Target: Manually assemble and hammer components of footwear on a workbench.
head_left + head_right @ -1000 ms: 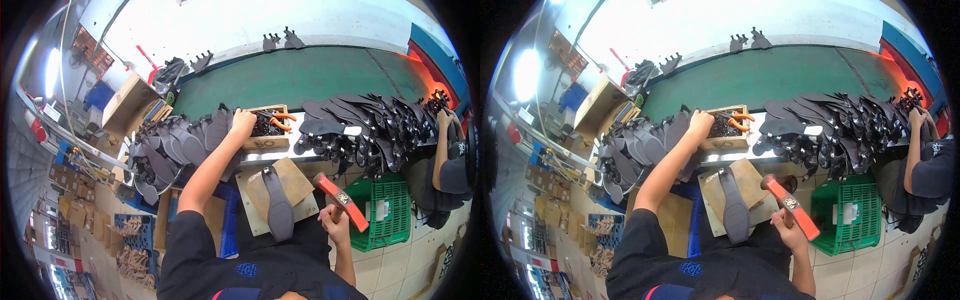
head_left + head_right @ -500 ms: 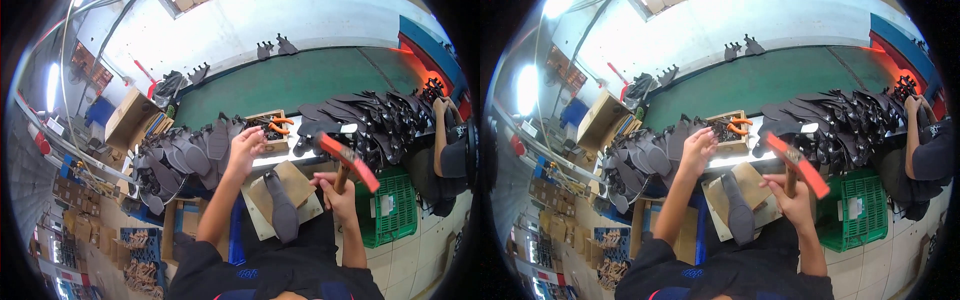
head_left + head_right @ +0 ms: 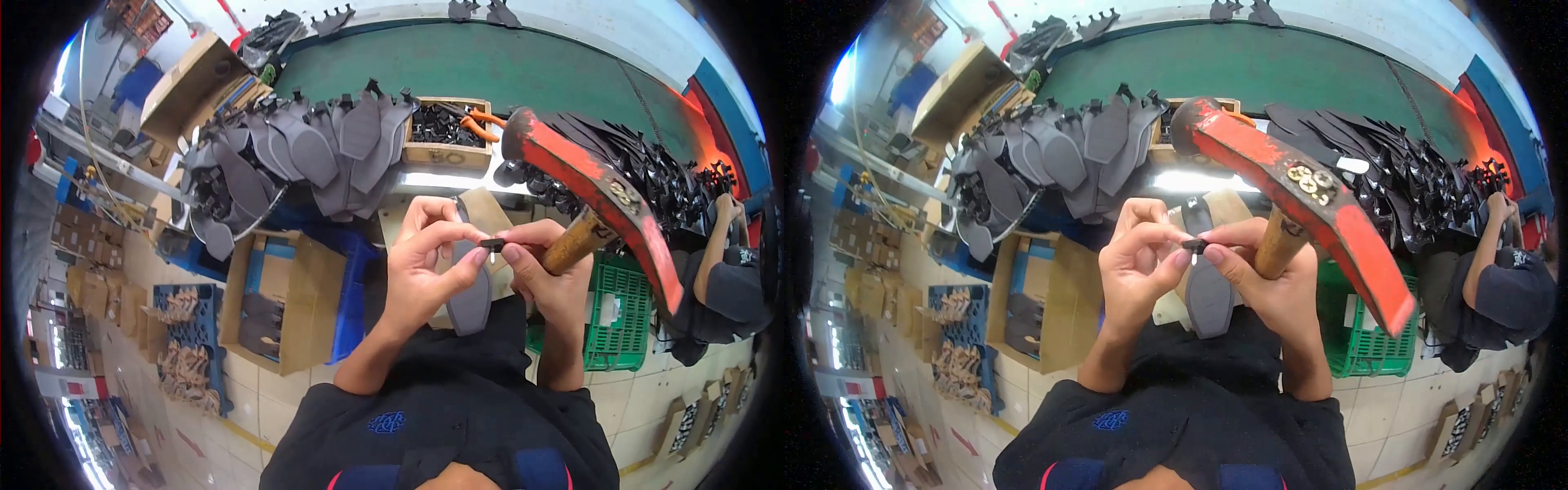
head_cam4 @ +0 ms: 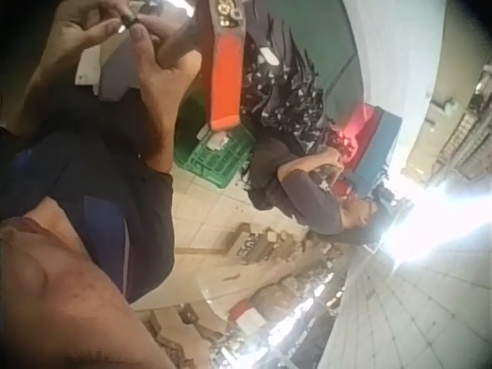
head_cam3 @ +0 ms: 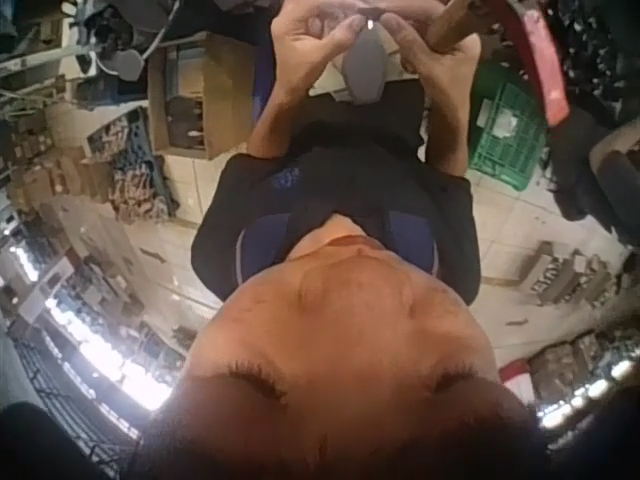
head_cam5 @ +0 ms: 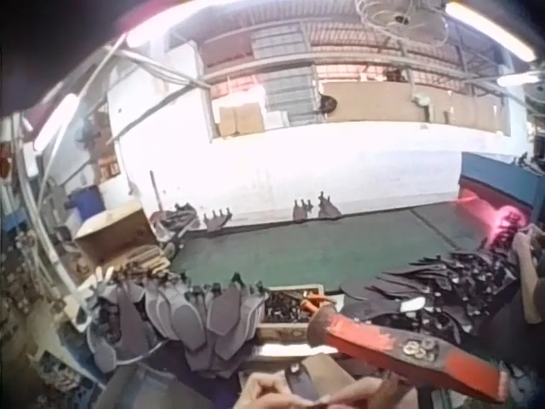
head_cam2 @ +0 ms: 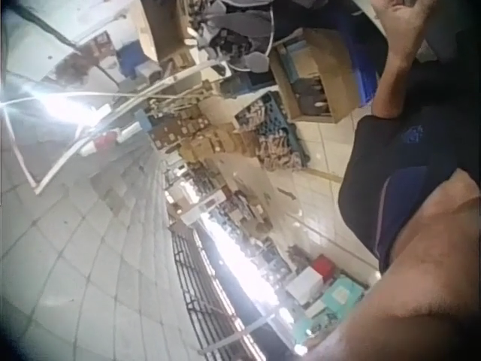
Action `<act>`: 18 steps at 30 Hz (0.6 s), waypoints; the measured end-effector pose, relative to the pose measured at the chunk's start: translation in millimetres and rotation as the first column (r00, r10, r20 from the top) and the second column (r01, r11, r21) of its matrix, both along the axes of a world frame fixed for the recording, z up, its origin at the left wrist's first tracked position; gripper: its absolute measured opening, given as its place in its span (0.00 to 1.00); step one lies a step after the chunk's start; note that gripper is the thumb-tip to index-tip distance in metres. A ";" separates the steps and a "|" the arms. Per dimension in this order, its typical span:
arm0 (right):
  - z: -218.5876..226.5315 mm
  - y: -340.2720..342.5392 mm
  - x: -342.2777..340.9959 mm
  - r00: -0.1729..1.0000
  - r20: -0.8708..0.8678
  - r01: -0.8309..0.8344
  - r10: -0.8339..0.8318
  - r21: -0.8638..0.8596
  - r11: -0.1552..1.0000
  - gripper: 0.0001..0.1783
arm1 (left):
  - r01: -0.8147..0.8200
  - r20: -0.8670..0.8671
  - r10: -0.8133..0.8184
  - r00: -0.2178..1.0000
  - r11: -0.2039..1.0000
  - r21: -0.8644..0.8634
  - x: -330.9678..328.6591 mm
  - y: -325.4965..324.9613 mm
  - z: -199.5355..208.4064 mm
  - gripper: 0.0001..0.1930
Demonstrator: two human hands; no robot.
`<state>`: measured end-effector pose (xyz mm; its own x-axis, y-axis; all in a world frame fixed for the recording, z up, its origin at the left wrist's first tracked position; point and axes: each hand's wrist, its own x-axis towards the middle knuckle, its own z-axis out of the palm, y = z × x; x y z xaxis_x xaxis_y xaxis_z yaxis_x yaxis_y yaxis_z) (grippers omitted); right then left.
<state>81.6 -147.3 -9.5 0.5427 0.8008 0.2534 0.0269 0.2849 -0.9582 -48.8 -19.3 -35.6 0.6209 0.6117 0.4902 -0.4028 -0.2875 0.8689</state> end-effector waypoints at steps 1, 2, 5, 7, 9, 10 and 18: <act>-2.0 -1.4 0.6 0.999 -0.019 -0.031 0.029 -0.091 0.995 0.10 | 0.016 -0.060 -0.019 0.998 0.998 -0.057 -4.6 2.2 -5.9 0.11; -4.8 -1.0 0.2 0.998 -0.039 -0.062 0.056 -0.179 0.982 0.10 | 0.007 -0.048 -0.010 0.999 0.998 -0.068 -7.2 5.8 -12.9 0.11; -35.7 10.7 6.5 0.993 -0.065 -0.100 0.098 -0.032 0.994 0.07 | -0.079 -0.175 0.108 0.979 0.984 0.161 -3.6 18.2 -31.5 0.18; -41.1 22.8 11.4 0.991 -0.085 -0.108 0.099 -0.118 0.987 0.06 | -0.182 -0.195 0.214 0.957 0.968 0.171 8.7 35.6 -49.2 0.19; -55.6 40.9 26.1 0.994 0.090 -0.039 0.058 -0.200 0.979 0.08 | -0.275 -0.210 0.311 0.927 0.944 0.183 23.3 58.4 -86.3 0.20; -65.0 51.1 34.6 0.982 0.179 -0.014 0.053 -0.211 0.977 0.08 | -0.211 -0.266 0.299 0.916 0.926 0.313 31.3 73.1 -115.2 0.19; -110.2 83.9 69.7 0.947 0.270 -0.096 0.173 -0.277 0.956 0.09 | -0.151 -0.265 0.244 0.933 0.933 0.328 44.6 68.4 -127.1 0.14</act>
